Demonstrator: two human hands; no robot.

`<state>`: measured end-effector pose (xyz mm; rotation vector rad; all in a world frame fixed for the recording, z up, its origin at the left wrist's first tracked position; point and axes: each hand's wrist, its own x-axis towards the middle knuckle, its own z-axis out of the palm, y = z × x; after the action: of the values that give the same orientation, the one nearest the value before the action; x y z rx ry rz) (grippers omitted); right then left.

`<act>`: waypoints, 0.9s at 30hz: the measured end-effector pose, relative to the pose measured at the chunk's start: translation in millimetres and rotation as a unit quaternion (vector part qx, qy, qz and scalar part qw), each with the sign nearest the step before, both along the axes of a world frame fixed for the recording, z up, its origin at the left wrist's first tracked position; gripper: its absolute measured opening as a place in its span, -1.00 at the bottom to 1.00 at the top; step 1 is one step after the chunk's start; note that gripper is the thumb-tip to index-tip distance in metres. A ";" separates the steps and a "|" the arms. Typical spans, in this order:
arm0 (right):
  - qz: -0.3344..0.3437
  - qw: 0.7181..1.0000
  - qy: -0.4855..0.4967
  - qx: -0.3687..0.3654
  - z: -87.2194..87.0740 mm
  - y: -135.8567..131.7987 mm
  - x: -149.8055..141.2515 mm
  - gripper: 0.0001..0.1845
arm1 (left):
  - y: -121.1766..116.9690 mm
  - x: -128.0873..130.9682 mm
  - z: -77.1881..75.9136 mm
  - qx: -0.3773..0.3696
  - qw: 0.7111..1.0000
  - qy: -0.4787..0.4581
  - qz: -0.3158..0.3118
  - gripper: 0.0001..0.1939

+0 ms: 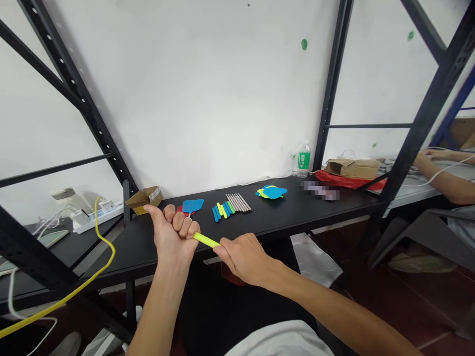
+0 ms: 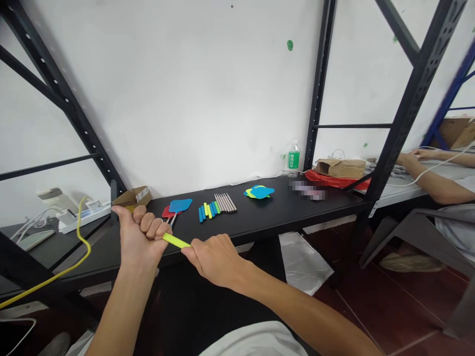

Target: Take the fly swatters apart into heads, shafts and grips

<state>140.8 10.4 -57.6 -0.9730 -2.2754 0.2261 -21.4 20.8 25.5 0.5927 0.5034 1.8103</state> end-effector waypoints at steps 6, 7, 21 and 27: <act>0.000 1.000 0.003 0.000 7.0 -6.3 3.0 -0.46 | -5.4 -1.2 3.0 0.011 1.000 -0.006 -0.004 -0.36; 0.037 0.998 0.032 -0.033 10.9 -9.9 6.1 -0.45 | -8.8 -0.4 4.5 0.018 1.000 -0.007 -0.011 -0.36; 0.496 0.429 0.321 -0.684 -0.6 -54.4 15.2 -0.39 | -63.9 6.4 23.2 0.208 0.958 -0.059 -0.191 -0.32; 0.463 0.406 0.339 -0.712 10.1 -58.1 13.9 -0.45 | -66.5 20.2 15.8 0.270 0.916 -0.073 -0.288 -0.34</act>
<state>154.6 -47.7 -47.5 0.1481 -1.0299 2.7065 -1.2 -45.7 41.2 0.8640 -0.2785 1.3906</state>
